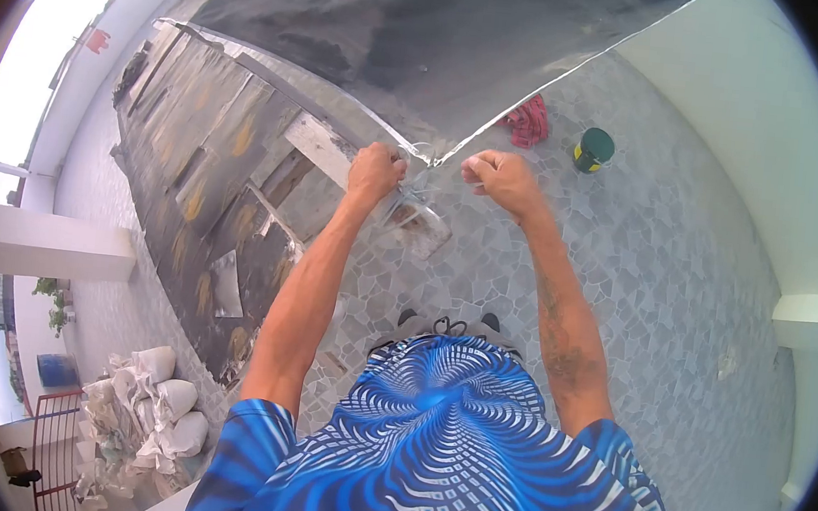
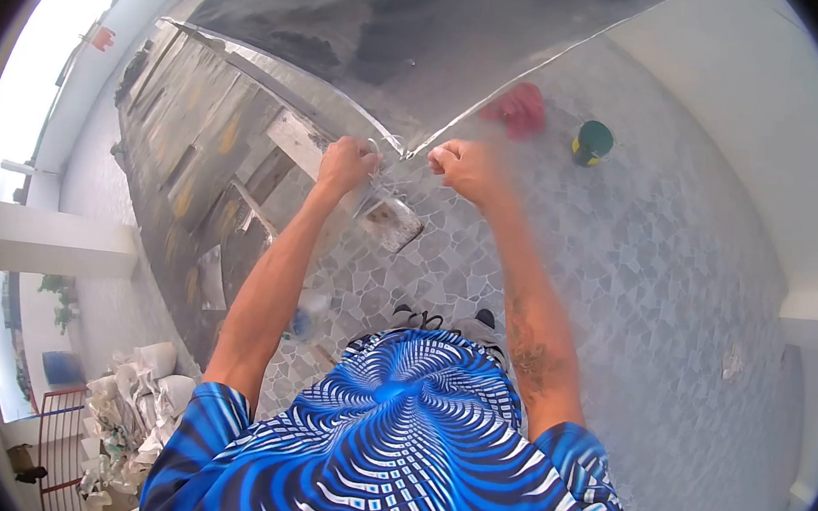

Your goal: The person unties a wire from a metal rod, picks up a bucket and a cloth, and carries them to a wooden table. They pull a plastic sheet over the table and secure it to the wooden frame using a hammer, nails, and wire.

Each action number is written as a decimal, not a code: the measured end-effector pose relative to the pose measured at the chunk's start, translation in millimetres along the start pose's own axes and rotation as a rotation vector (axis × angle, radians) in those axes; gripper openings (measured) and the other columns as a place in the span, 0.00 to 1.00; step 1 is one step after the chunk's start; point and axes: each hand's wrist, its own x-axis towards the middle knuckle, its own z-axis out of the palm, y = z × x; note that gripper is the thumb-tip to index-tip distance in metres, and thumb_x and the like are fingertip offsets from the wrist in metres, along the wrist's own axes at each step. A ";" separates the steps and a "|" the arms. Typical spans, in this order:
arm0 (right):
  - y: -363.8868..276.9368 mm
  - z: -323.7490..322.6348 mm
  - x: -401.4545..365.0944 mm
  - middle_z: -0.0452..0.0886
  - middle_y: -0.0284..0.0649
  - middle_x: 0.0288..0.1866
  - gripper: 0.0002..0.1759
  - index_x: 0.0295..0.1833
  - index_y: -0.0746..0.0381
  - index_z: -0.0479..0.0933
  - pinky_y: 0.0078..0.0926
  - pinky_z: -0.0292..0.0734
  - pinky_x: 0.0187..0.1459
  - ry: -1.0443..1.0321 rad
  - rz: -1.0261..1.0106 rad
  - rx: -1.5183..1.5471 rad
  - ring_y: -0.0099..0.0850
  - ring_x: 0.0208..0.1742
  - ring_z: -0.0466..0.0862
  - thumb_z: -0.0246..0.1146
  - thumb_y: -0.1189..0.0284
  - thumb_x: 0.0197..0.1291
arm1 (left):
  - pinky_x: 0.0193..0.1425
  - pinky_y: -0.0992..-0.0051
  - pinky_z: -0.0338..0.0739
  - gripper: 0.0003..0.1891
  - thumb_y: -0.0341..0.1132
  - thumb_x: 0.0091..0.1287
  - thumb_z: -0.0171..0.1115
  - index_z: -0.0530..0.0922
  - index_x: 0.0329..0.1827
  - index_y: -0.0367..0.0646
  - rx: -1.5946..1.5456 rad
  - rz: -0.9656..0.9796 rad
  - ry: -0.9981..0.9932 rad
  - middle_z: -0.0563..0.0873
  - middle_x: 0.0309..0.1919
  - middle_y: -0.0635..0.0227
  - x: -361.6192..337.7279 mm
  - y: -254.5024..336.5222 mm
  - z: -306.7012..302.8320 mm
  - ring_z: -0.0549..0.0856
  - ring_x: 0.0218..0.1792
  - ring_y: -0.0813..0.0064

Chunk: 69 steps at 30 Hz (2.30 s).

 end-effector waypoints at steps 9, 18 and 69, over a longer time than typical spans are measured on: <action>70.8 60.3 38.7 0.84 0.35 0.50 0.18 0.59 0.62 0.82 0.24 0.77 0.47 -0.298 0.012 0.176 0.25 0.47 0.79 0.60 0.66 0.68 | 0.37 0.72 0.83 0.13 0.35 0.59 0.71 0.87 0.42 0.35 -0.313 -0.140 -0.226 0.91 0.29 0.59 50.1 12.0 -3.1 0.90 0.27 0.71; 94.8 67.6 53.2 0.84 0.34 0.47 0.16 0.52 0.64 0.83 0.24 0.75 0.46 -0.291 -0.042 0.139 0.26 0.46 0.80 0.59 0.66 0.66 | 0.36 0.71 0.82 0.20 0.35 0.60 0.72 0.81 0.51 0.31 -0.477 -0.041 -0.198 0.90 0.35 0.53 43.2 -22.8 -10.9 0.90 0.33 0.69; 62.4 96.3 -138.3 0.87 0.40 0.42 0.17 0.44 0.68 0.83 0.25 0.81 0.47 -0.772 0.234 -0.024 0.33 0.44 0.86 0.54 0.66 0.69 | 0.45 0.68 0.82 0.28 0.50 0.70 0.65 0.67 0.56 0.32 -0.857 -0.387 -0.114 0.85 0.44 0.50 -152.1 4.6 20.2 0.88 0.41 0.66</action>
